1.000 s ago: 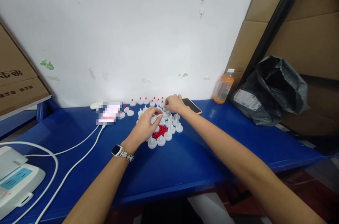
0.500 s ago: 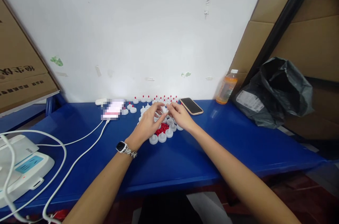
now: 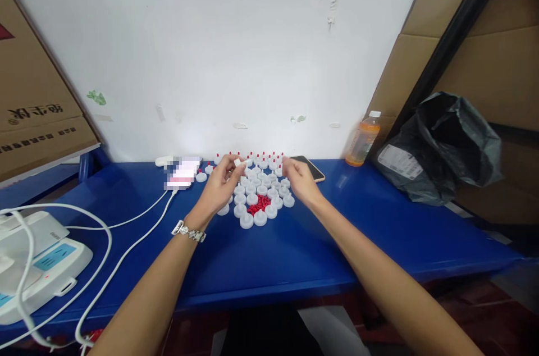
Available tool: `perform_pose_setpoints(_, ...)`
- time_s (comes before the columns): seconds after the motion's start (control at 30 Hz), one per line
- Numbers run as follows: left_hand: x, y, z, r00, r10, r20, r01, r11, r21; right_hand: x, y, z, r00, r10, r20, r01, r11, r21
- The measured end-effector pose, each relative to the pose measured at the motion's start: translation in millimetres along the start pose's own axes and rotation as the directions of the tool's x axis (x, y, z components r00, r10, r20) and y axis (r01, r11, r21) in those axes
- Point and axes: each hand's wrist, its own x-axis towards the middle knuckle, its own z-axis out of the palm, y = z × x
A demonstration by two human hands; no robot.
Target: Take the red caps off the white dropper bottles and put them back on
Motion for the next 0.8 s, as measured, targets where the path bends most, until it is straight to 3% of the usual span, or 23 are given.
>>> perform_pose_setpoints(0.07,0.2,-4.0,-5.0,0.998,0.005,0.07,-0.012,0.996,0.089,-3.3,-0.2,-1.5,0.983,-0.051,0.177,0.07,0.992,-0.104)
perform_pose_setpoints(0.13,-0.7,-4.7,-6.1,0.992,0.015,0.126,-0.035,0.987,0.154,-7.8,-2.1,0.1,0.936,-0.094,0.339,0.168,0.966,-0.196)
perform_pose_setpoints(0.2,-2.1,-3.5,-4.7,0.988,0.02,0.152,-0.048,0.982,0.185,-10.8,-4.2,1.7,0.909,-0.108,0.401,0.214,0.949,-0.23)
perform_pose_setpoints(0.4,-4.5,-0.3,4.1,0.978,0.013,0.21,-0.062,0.972,0.226,-2.7,-4.9,3.8,0.975,-0.028,0.22,0.022,0.999,0.026)
perform_pose_setpoints(0.53,-4.8,-0.3,7.9,0.981,0.014,0.192,-0.063,0.967,0.247,13.6,-3.6,6.3,0.975,-0.079,0.21,0.046,0.986,0.157)
perform_pose_setpoints(0.67,-5.0,-2.5,5.9,0.988,-0.032,0.152,-0.017,0.95,0.313,44.6,11.9,2.4,0.996,-0.065,0.068,0.075,0.986,-0.152)
perform_pose_setpoints(0.8,-5.2,-5.5,3.8,0.983,-0.046,0.177,-0.022,0.93,0.366,75.4,35.9,3.6,0.989,0.024,0.148,0.054,0.866,-0.497)
